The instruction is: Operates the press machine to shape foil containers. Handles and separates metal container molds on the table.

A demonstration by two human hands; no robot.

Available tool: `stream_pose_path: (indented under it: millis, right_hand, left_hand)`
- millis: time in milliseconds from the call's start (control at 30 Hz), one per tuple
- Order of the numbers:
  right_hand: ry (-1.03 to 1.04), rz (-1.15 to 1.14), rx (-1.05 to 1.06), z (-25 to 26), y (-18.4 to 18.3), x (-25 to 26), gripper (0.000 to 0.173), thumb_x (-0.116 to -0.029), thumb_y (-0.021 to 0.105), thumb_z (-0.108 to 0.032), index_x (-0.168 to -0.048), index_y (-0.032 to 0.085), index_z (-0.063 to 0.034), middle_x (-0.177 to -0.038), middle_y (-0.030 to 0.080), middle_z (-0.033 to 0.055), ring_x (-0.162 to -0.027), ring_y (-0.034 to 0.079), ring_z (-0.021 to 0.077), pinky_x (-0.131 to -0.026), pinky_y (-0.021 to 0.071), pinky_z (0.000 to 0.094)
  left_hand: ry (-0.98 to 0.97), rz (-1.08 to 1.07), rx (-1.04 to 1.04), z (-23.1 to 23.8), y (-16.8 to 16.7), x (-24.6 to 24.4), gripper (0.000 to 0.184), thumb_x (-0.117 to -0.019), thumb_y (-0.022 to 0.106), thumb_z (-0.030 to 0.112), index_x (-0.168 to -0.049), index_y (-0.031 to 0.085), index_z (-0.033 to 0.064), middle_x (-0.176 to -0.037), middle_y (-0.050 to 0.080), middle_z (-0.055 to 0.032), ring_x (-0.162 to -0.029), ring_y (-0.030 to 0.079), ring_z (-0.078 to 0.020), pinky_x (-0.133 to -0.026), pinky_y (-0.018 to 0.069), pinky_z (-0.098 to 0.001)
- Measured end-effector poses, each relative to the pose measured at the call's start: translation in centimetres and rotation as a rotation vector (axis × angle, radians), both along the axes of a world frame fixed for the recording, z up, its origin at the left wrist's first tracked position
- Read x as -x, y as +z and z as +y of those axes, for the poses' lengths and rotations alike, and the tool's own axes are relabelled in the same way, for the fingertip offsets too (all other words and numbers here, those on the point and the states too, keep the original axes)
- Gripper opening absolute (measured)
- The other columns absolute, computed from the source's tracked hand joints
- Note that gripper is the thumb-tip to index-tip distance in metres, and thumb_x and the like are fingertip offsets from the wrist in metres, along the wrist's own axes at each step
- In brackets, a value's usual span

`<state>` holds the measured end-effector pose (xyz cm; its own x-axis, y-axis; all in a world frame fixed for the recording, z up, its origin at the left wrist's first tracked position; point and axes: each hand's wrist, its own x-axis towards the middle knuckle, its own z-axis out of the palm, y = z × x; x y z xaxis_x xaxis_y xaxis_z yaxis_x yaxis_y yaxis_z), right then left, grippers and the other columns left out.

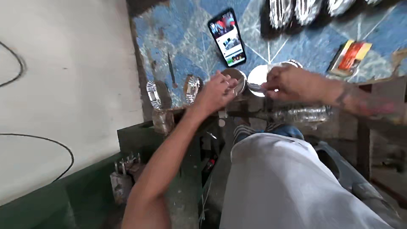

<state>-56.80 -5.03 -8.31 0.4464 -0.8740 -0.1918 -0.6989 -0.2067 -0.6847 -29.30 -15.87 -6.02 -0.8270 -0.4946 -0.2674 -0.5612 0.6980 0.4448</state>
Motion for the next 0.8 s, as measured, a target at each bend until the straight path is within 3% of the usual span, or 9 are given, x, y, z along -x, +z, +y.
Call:
stream_pose_path:
  millis: [133,267,367,433,533,600,700,767,800]
  right_hand:
    - [-0.185,0.198,0.324,3.6,-0.6,-2.8,0.031,-0.098,0.065,-0.017,-0.124,0.07,-0.0009,-0.121,0.066,0.0249,-0.109,0.066,0.0454,-0.085,0.0556,0.0587]
    - [-0.338,0.309,0.615,3.3,3.5,-2.7,0.028,-0.0986,0.052,-0.017,-0.101,0.068,0.0052,-0.088,0.07,0.0241,-0.08,0.07,0.0455,-0.06,0.0538,0.0559]
    - [-0.343,0.392,0.266,2.9,5.3,-3.3,0.026,-0.102,0.054,-0.014,-0.121,0.06,0.0026,-0.093,0.068,0.0258,-0.081,0.069,0.0485,-0.062,0.0523,0.0627]
    - [-0.432,0.176,0.256,4.3,6.4,-4.5,0.029,-0.1025,0.051,-0.012,-0.127,0.06,0.0003,-0.089,0.069,0.0176,-0.071,0.069,0.0334,-0.06,0.0559,0.0522]
    - [-0.803,-0.497,0.18,8.0,7.4,-9.5,0.024,-0.1047,0.046,-0.015,-0.124,0.057,-0.0057,-0.093,0.066,-0.0058,-0.08,0.066,-0.001,-0.072,0.0594,0.0223]
    - [-0.868,-0.797,0.01,8.9,6.3,-12.3,0.025,-0.1006,0.049,-0.012,-0.124,0.058,-0.0103,-0.094,0.069,-0.0108,-0.081,0.067,-0.0028,-0.073,0.0603,0.0214]
    - [-0.715,-1.165,-0.418,9.9,5.1,-10.4,0.025,-0.0941,0.059,-0.007,-0.114,0.071,-0.0145,-0.092,0.076,-0.0029,-0.079,0.072,0.0058,-0.072,0.0623,0.0265]
    - [-0.548,-1.258,-0.543,10.4,4.5,-8.4,0.019,-0.0963,0.065,-0.01,-0.109,0.076,-0.0191,-0.096,0.077,-0.0067,-0.085,0.072,0.0028,-0.078,0.0619,0.0244]
    - [-0.554,-1.195,-0.549,10.6,3.2,-7.8,0.017,-0.0963,0.064,-0.009,-0.105,0.076,-0.0171,-0.094,0.077,-0.0065,-0.084,0.071,0.0031,-0.077,0.0614,0.0252]
  left_hand:
    - [0.005,-0.011,0.185,2.7,0.4,0.0,0.037,-0.1026,0.058,0.011,-0.137,0.063,-0.0007,-0.142,0.059,-0.0252,-0.142,0.044,-0.0483,-0.12,0.0314,-0.062]
    - [0.178,0.054,0.228,3.3,4.2,-1.3,0.033,-0.1087,0.048,0.016,-0.134,0.063,0.0015,-0.121,0.07,-0.0207,-0.097,0.073,-0.0387,-0.083,0.0591,-0.0546]
    - [0.325,0.08,0.148,5.4,4.0,-2.7,0.032,-0.1087,0.049,0.018,-0.133,0.062,0.0023,-0.11,0.072,-0.0205,-0.091,0.073,-0.038,-0.079,0.0593,-0.0555]
    - [0.57,0.42,-0.097,8.3,4.2,-3.5,0.031,-0.1082,0.051,0.02,-0.127,0.065,0.0002,-0.093,0.072,-0.0134,-0.079,0.07,-0.0233,-0.072,0.0593,-0.0415]
    - [0.932,0.915,-0.794,13.9,2.5,-3.6,0.026,-0.1066,0.049,0.013,-0.129,0.058,0.0031,-0.101,0.073,-0.0017,-0.089,0.073,-0.0108,-0.082,0.0634,-0.0343]
    - [1.08,1.034,-1.004,16.2,1.3,-1.9,0.026,-0.1062,0.045,0.009,-0.128,0.055,0.0004,-0.101,0.073,-0.0023,-0.091,0.073,-0.0113,-0.085,0.0625,-0.0348]
    - [1.156,1.123,-1.191,18.2,2.7,-1.0,0.019,-0.1034,0.053,0.012,-0.119,0.062,0.0056,-0.096,0.075,-0.0004,-0.088,0.074,-0.0103,-0.083,0.0631,-0.0325]
    - [1.165,1.073,-1.332,19.1,2.0,-0.3,0.019,-0.1018,0.061,0.017,-0.119,0.067,0.0101,-0.096,0.076,0.0043,-0.088,0.073,-0.0063,-0.082,0.0621,-0.0294]
    - [1.14,0.956,-1.349,19.1,-0.3,0.3,0.022,-0.1054,0.049,0.014,-0.124,0.058,0.0073,-0.101,0.072,0.003,-0.092,0.07,-0.0063,-0.085,0.0601,-0.0296]
